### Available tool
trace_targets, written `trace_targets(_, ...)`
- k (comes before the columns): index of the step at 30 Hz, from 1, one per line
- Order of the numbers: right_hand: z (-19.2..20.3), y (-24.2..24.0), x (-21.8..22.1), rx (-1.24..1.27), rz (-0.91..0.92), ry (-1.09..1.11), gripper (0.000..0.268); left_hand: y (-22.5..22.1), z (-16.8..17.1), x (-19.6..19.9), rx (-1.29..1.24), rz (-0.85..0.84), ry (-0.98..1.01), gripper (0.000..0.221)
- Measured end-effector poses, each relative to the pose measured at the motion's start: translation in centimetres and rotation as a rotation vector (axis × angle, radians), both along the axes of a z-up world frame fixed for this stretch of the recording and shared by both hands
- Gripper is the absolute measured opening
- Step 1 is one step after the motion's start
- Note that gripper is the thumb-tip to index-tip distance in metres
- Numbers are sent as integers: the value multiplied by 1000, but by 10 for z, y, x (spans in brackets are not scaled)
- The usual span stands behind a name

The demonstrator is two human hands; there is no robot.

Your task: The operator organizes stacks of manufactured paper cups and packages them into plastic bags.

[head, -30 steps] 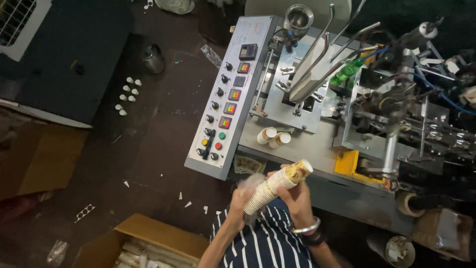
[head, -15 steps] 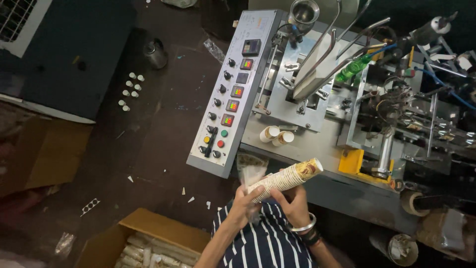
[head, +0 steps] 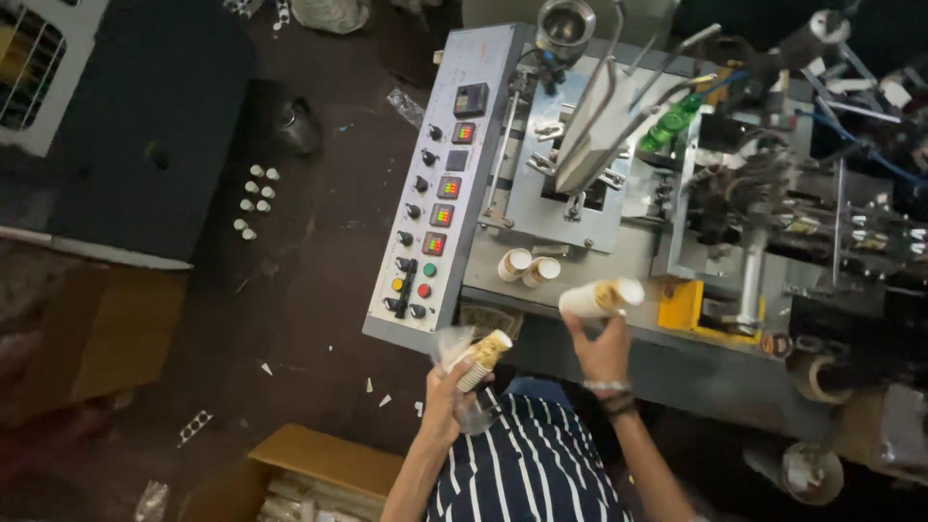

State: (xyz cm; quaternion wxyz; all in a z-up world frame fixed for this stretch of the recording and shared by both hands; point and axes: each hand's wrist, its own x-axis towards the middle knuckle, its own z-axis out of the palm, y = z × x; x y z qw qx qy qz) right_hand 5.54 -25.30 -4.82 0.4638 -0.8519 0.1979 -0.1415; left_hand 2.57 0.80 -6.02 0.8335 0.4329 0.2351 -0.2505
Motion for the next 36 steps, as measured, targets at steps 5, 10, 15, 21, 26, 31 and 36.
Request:
trace_targets(5, -114, -18, 33, -155, -8, 9, 61, 6, 13, -6, 52, 42, 77, 52)
trace_targets(10, -100, -4, 45, -208, -19, 125, 64, 8, 6, -10, 33, 44, 100, 53)
trace_targets(15, -100, 1, 52, -232, -15, 123, 62, 19, -16, -16, 17, 34, 40, 54)
trace_targets(21, -77, 9, 37, -145, 55, -110, 75, 8, 12, -8, 33, 31, 53, 54)
trace_targets(26, -17, 44, -23, 426, -2, -167, 49, -5, 9, -5, -37, -52, 33, 50)
trace_targets(31, 52, 56, -31, 453, 368, 38, 43, -22, 7, 5, -81, -133, 5, 51)
trace_targets(36, 59, 27, -4, 569, 183, -140, 40, -25, 8, 10, -144, -129, 5, 49)
